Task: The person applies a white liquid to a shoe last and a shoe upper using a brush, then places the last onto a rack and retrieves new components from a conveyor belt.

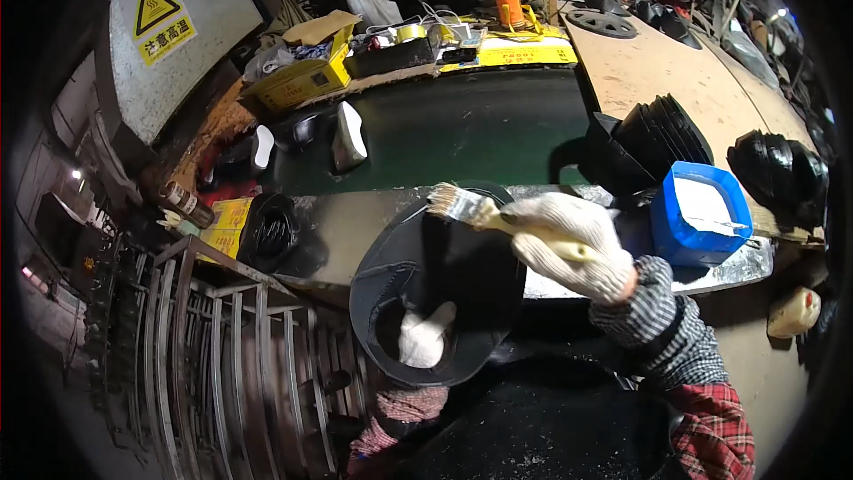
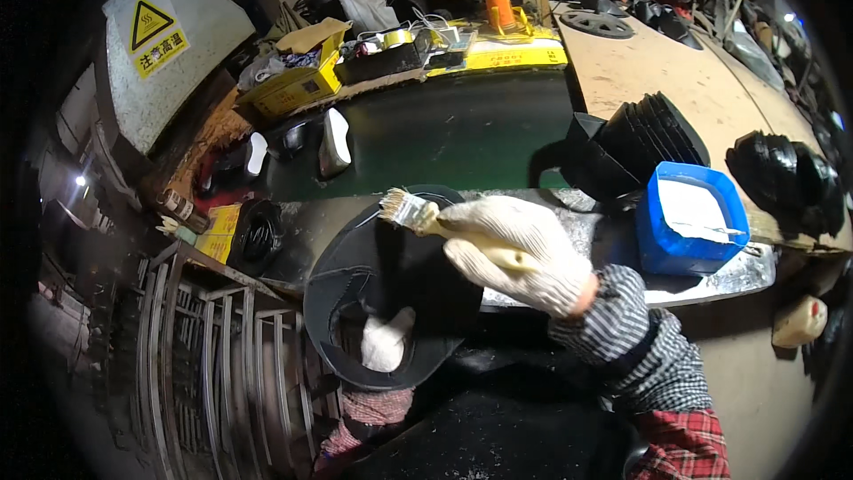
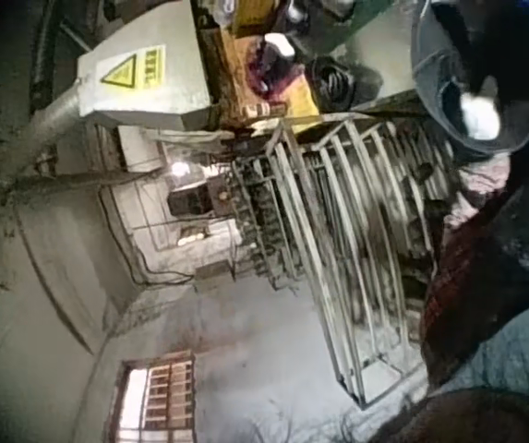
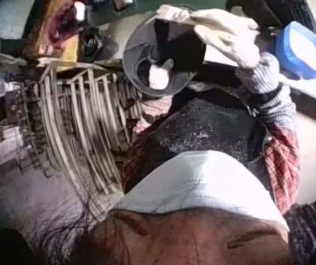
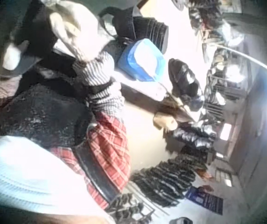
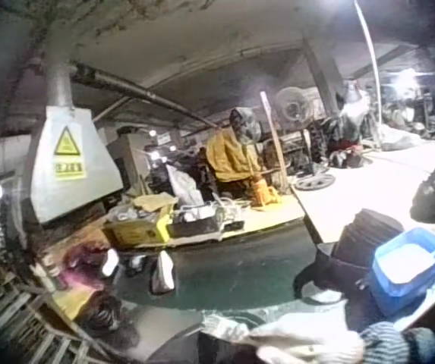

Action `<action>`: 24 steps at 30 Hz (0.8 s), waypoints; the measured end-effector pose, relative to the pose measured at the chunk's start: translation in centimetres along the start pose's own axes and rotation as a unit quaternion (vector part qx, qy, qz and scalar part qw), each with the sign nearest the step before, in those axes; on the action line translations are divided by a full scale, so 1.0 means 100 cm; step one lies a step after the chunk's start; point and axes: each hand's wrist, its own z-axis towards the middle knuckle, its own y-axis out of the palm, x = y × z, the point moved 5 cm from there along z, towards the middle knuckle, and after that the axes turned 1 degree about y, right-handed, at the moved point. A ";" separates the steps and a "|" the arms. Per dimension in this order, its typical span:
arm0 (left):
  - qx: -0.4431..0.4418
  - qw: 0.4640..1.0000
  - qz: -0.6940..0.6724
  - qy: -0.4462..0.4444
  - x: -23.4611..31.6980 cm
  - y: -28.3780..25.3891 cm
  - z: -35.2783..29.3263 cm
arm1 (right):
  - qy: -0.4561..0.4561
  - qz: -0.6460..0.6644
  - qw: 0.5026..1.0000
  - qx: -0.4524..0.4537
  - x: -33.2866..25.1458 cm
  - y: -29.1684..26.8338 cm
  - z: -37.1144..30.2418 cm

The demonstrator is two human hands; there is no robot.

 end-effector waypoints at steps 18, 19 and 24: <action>-0.054 0.981 -0.172 0.073 -0.078 0.082 0.008 | -0.118 0.004 0.986 -0.118 -0.069 0.054 -0.005; -0.039 0.984 0.034 0.170 -0.068 0.074 0.011 | -0.147 0.067 0.975 -0.150 -0.073 0.049 -0.015; -0.081 0.917 0.296 0.254 -0.022 0.018 0.046 | 0.015 0.172 0.954 -0.244 -0.021 -0.011 -0.075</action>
